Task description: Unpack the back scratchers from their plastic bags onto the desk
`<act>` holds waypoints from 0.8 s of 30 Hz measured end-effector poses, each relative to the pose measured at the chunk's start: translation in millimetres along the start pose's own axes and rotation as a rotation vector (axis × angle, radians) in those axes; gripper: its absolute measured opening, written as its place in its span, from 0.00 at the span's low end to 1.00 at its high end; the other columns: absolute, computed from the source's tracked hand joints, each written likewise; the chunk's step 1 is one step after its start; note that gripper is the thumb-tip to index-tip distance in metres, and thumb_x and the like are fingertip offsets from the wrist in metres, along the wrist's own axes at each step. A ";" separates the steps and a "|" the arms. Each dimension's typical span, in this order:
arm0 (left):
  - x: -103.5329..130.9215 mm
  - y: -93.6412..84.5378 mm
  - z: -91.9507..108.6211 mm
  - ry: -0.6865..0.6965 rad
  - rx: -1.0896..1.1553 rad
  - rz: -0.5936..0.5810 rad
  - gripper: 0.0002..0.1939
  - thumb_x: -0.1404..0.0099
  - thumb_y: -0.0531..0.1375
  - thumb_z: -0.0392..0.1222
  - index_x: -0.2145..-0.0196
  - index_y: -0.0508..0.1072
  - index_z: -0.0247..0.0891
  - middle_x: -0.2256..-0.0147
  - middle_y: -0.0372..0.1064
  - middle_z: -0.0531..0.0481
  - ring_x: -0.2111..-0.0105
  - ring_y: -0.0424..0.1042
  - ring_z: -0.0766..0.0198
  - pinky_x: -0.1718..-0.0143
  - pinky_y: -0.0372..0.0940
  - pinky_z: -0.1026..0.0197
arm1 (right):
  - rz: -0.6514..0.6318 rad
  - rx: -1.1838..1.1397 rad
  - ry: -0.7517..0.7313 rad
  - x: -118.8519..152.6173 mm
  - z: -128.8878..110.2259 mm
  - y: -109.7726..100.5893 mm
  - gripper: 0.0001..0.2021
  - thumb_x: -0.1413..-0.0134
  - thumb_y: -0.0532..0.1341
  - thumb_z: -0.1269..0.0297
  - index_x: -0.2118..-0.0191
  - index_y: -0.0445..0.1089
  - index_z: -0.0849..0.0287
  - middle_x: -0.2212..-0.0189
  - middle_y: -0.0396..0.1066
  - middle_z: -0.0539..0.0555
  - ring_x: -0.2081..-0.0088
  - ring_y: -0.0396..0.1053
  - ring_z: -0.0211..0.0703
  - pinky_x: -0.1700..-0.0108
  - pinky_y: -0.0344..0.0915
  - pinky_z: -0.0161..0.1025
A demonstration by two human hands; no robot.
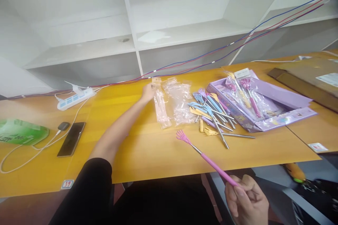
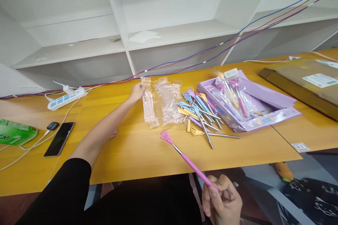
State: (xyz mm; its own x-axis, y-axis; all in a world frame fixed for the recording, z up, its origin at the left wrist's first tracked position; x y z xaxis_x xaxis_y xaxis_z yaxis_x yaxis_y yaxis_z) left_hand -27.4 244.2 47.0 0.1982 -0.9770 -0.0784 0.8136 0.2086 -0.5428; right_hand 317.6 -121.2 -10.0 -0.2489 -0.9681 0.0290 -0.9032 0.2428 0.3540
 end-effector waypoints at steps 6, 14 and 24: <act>45.9 -2.0 2.8 0.140 -0.342 -0.007 0.25 0.33 0.67 0.40 0.41 0.71 0.27 0.43 0.69 0.24 0.42 0.69 0.37 0.43 0.62 0.47 | -0.008 -0.062 -0.012 -7.1 2.6 -8.2 0.16 0.37 0.70 0.61 0.67 0.61 0.54 0.79 0.63 0.46 0.88 0.57 0.30 0.87 0.46 0.26; 128.6 8.3 -8.4 0.534 -0.707 -0.324 0.31 0.22 0.50 0.57 0.26 0.60 0.50 0.23 0.44 0.40 0.25 0.45 0.31 0.28 0.45 0.29 | -0.101 -0.138 0.007 -25.5 0.7 24.6 0.18 0.35 0.68 0.61 0.69 0.58 0.54 0.81 0.61 0.43 0.91 0.53 0.29 0.89 0.45 0.26; 159.4 39.2 -33.3 0.464 -0.687 -0.318 0.38 0.22 0.51 0.56 0.26 0.55 0.27 0.24 0.43 0.26 0.23 0.40 0.31 0.25 0.40 0.33 | -0.155 -0.143 0.036 -25.5 7.7 52.0 0.17 0.35 0.68 0.60 0.68 0.58 0.54 0.80 0.63 0.42 0.91 0.54 0.28 0.89 0.47 0.24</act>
State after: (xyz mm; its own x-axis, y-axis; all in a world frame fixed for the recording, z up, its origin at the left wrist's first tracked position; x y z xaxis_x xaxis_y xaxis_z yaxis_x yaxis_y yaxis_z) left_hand 17.9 95.2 -14.6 -0.3443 -0.9347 -0.0885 0.2553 -0.0025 -0.9669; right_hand 274.3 -83.4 0.5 -0.0960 -0.9954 -0.0039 -0.8703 0.0820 0.4856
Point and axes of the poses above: each hand's wrist, its own x-axis away from the middle knuckle, its own y-axis out of the palm, z = x × y, the point moved 4 cm from there along -x, towards the middle knuckle
